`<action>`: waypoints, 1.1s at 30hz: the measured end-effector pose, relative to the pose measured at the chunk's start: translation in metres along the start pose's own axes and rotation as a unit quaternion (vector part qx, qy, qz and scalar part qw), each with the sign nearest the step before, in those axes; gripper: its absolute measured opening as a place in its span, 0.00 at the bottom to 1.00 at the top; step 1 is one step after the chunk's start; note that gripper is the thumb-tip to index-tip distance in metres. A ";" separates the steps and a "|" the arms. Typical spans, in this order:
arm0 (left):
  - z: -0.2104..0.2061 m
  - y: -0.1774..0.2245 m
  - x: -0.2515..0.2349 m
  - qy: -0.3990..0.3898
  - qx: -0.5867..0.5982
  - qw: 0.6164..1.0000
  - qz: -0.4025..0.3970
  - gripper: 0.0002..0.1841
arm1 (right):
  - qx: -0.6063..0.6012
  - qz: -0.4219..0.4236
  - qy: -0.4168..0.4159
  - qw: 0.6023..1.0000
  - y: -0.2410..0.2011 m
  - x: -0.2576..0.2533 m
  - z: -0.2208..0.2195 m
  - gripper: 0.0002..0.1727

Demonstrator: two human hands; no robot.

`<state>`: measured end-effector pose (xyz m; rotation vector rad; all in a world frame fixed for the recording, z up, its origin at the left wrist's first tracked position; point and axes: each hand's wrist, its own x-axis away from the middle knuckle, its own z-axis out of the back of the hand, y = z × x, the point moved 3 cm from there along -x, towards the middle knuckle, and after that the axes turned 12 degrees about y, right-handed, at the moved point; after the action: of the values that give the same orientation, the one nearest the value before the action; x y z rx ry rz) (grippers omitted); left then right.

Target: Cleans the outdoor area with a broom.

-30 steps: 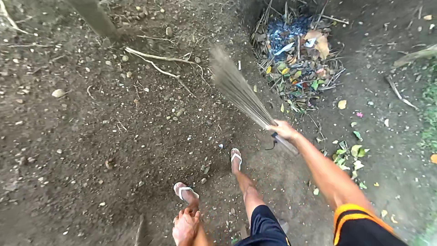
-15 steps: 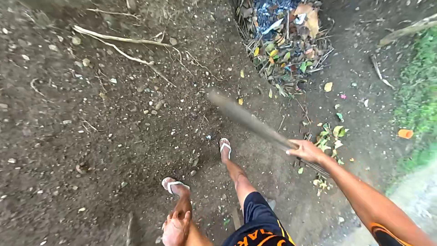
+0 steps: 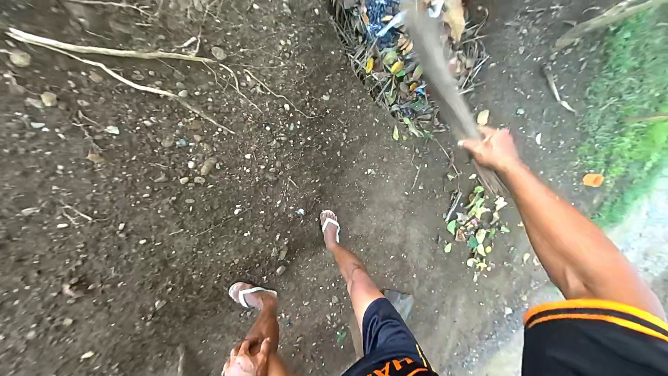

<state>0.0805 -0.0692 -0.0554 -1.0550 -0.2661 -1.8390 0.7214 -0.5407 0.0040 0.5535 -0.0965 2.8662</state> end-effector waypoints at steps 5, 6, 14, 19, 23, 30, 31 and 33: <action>0.006 0.010 -0.004 0.013 0.006 1.000 -0.022 0.28 | 0.037 0.132 -0.185 0.973 0.011 0.051 -0.073 0.31; 0.010 0.008 0.002 0.004 0.004 1.000 -0.007 0.29 | 0.023 0.145 -0.232 0.962 0.010 0.074 -0.091 0.32; 0.012 0.017 0.010 -0.044 -0.022 0.998 0.036 0.30 | -0.001 0.107 -0.427 0.898 -0.015 0.243 -0.150 0.34; 0.013 0.018 0.006 -0.054 -0.018 0.997 0.042 0.30 | -0.048 0.034 -0.392 0.918 -0.004 0.311 -0.079 0.34; 0.020 0.028 0.004 -0.063 -0.032 0.996 0.049 0.30 | -0.093 0.080 -0.510 0.852 -0.051 0.364 -0.097 0.35; 0.026 0.022 0.007 -0.053 -0.004 0.997 0.053 0.29 | -0.203 -0.012 -0.396 0.896 -0.085 0.274 -0.175 0.25; 0.026 0.017 0.009 -0.053 0.002 0.997 0.058 0.29 | -0.219 -0.067 -0.325 0.918 -0.055 0.255 -0.151 0.25; 0.028 0.012 0.008 -0.047 0.014 0.997 0.063 0.29 | -0.230 -0.155 -0.163 0.947 0.002 0.228 -0.095 0.26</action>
<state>0.1044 -0.0637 -0.0352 -1.1152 -0.2746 -1.6705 0.4804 -0.4868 0.0015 0.8452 -0.6493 2.3117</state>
